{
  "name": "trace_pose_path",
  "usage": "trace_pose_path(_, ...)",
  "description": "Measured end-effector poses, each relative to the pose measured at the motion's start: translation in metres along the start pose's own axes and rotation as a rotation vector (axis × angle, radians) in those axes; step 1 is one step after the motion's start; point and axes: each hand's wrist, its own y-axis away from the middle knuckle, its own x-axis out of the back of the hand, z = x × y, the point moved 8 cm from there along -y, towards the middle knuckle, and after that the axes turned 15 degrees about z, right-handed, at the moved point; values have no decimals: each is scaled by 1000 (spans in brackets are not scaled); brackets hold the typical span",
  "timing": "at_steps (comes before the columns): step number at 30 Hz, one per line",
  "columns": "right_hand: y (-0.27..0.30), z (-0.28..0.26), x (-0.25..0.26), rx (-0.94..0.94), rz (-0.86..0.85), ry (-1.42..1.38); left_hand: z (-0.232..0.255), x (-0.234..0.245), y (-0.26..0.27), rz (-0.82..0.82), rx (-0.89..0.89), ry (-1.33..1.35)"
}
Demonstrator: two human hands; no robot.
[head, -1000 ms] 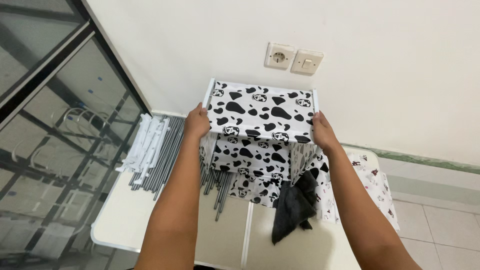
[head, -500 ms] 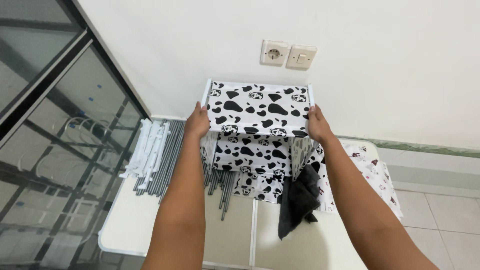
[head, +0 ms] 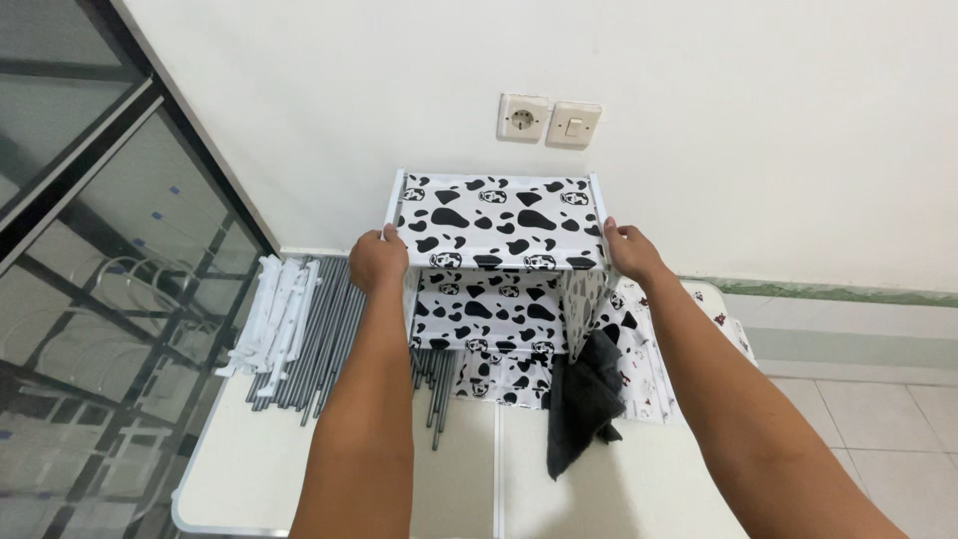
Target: The person assembles a small storage cabinet by attaching a cow-print fabric cover to a metal frame, securing it with white plastic clips, and then wiping several metal rods with a gray cloth. The assembled unit is placed on the floor.
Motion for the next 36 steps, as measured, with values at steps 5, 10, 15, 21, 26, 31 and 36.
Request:
trace_pose_path(5,37,-7,42,149,162,-58,30,31,24,103,-104,11)
trace_pose_path(10,49,-10,102,193,291,-246,69,78,61,160,-177,45)
trace_pose_path(15,61,18,189,261,386,-274,129,133,133,268,-205,156)
trace_pose_path(21,74,93,306,196,334,-524,207,168,267,319,-274,230)
trace_pose_path(26,78,142,381,201,307,-621,246,166,351,234,-202,274)
trace_pose_path(31,77,170,422,212,300,-624,263,151,396,259,-228,351)
trace_pose_path(36,54,198,449,180,350,-607,274,105,406,181,-268,343)
